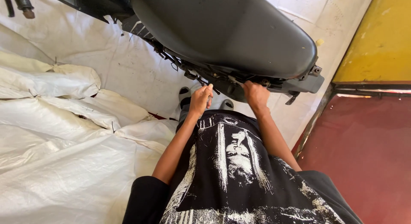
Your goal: The person uses a screwdriver to work on the underside of a motorcycle seat, focusing on the rear mounting area. They repeatedly insert and turn the tool while holding a small object in their other hand.
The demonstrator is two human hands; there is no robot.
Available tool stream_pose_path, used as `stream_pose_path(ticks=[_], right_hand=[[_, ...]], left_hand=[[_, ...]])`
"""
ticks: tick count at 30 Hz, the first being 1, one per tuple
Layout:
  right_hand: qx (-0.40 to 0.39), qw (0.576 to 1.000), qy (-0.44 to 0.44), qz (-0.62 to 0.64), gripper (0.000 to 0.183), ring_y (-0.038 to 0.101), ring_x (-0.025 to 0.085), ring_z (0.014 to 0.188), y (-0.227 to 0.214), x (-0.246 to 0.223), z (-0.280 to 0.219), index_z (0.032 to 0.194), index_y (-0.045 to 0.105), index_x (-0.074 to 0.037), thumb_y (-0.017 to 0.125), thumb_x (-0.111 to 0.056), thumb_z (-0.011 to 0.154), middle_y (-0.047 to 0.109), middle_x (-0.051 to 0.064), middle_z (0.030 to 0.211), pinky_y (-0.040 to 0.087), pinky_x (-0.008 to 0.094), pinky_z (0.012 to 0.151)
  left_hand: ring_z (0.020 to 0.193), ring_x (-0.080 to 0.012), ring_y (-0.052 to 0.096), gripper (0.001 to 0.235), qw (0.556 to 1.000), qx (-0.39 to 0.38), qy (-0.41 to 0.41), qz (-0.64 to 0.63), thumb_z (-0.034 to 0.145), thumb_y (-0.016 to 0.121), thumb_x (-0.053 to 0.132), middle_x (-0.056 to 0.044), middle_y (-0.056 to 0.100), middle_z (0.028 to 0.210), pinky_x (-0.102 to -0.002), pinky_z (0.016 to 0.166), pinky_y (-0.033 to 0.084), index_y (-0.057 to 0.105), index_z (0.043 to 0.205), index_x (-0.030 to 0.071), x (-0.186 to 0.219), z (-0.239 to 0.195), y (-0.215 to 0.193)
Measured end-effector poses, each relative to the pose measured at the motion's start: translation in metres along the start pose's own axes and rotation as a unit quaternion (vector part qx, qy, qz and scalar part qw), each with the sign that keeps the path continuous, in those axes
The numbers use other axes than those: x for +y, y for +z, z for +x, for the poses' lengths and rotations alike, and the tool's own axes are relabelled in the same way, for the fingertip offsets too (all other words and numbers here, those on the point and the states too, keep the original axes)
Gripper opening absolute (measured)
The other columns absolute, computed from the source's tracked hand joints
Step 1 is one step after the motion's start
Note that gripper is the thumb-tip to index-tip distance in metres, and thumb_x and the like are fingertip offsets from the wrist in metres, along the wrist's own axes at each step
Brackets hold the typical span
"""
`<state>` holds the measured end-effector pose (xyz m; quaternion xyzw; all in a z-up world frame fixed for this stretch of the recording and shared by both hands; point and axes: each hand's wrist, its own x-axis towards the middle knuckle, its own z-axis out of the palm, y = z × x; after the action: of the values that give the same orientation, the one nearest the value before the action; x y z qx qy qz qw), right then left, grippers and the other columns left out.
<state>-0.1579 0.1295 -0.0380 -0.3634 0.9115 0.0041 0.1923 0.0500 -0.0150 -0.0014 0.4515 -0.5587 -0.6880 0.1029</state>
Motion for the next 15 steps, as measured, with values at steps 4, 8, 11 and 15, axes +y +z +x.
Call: stream_pose_path(ticks=[4, 8, 11, 15], right_hand=[[-0.034, 0.999, 0.005, -0.016, 0.025, 0.078, 0.036, 0.086, 0.0, -0.007, 0.002, 0.102, 0.074, -0.03, 0.058, -0.05, 0.102, 0.078, 0.005, 0.087, 0.061, 0.051, 0.075], [-0.006, 0.999, 0.045, 0.004, 0.022, 0.077, 0.038, 0.083, -0.015, 0.005, -0.007, 0.099, 0.076, -0.027, 0.066, -0.047, 0.097, 0.077, 0.008, 0.082, 0.061, 0.052, 0.073], [-0.01, 0.999, 0.043, 0.009, 0.023, 0.077, 0.04, 0.083, -0.009, 0.0, -0.001, 0.097, 0.076, -0.025, 0.067, -0.046, 0.097, 0.077, 0.01, 0.082, 0.061, 0.053, 0.073], [-0.008, 1.0, -0.006, -0.021, 0.022, 0.077, 0.039, 0.083, 0.01, -0.027, 0.03, 0.093, 0.076, -0.022, 0.068, -0.043, 0.096, 0.076, 0.009, 0.08, 0.061, 0.053, 0.073]], left_hand=[[0.035, -0.0164, 0.056, 0.052, 0.999, 0.015, -0.026, 0.042, 0.095, 0.059, 0.053, -0.007, 0.054, 0.041, -0.026, 0.041, 0.043, 0.061, 0.064, 0.011, -0.009, 0.001, -0.001], [0.034, -0.0178, 0.056, 0.053, 0.992, 0.023, -0.078, 0.098, 0.092, 0.056, 0.052, -0.005, 0.052, 0.039, -0.028, 0.041, 0.044, 0.063, 0.057, 0.012, -0.027, 0.013, 0.001], [0.035, -0.0189, 0.057, 0.053, 0.988, 0.032, -0.105, 0.113, 0.09, 0.056, 0.053, -0.006, 0.053, 0.04, -0.029, 0.042, 0.044, 0.065, 0.058, 0.011, -0.017, 0.005, 0.001], [0.039, -0.0187, 0.058, 0.054, 0.991, 0.032, -0.101, 0.08, 0.088, 0.059, 0.057, -0.008, 0.054, 0.043, -0.029, 0.045, 0.047, 0.066, 0.067, 0.007, -0.009, -0.003, -0.001]])
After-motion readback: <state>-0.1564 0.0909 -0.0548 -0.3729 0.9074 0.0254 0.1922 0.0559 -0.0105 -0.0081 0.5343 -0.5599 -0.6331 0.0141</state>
